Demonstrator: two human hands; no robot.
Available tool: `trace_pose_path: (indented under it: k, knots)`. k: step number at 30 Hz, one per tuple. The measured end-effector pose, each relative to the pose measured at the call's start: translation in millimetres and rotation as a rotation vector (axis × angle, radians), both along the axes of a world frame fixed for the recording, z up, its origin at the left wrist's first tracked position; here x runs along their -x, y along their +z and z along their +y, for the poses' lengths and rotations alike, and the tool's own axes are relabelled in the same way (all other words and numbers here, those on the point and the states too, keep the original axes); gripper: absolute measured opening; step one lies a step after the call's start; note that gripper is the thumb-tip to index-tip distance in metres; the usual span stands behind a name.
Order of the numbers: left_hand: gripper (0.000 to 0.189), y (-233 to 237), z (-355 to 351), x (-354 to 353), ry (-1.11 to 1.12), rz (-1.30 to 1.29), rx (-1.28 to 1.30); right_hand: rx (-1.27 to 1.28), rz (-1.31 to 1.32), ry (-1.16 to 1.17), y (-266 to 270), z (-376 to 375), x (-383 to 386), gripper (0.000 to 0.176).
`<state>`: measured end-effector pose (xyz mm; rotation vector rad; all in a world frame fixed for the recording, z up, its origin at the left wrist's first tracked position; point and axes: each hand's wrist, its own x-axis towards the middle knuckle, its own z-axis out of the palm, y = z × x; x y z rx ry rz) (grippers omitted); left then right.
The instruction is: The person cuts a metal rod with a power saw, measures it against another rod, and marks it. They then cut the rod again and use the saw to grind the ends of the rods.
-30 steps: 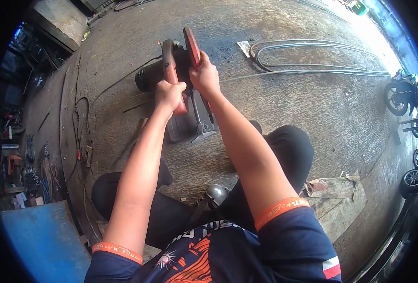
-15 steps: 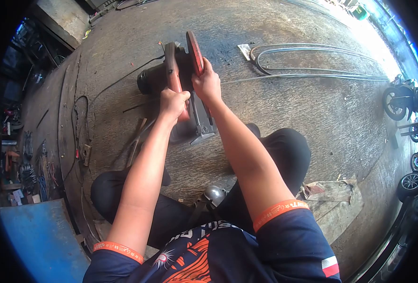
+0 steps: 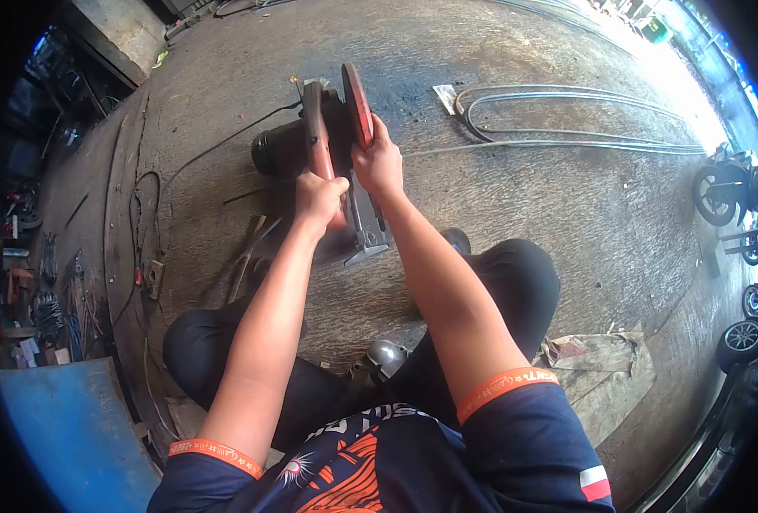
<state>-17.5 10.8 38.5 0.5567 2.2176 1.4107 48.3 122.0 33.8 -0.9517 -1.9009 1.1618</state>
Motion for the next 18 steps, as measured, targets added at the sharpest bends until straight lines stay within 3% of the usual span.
trace_pose_path:
  k: [5,6,11,15,18]
  knots:
    - [0.033,29.7,-8.3,-15.1,0.034,-0.047,0.146,-0.041,-0.037,-0.015,-10.2,1.4,0.5,0.059]
    - [0.031,34.0,-9.7,-19.8,0.053,-0.135,0.038,-0.052,-0.014,-0.021,-9.3,0.3,0.1,0.059]
    - [0.024,-6.8,-6.5,-17.7,0.102,-0.031,-0.145,-0.013,0.006,-0.023,-7.5,-5.5,-2.1,0.055]
    - [0.042,-0.4,-10.6,-16.5,0.049,-0.143,-0.001,-0.042,-0.029,-0.018,-12.8,-5.5,-2.0,0.057]
    - [0.033,-7.3,-10.3,-20.5,0.098,-0.016,-0.068,-0.04,-0.055,-0.026,-12.8,-7.2,-3.6,0.057]
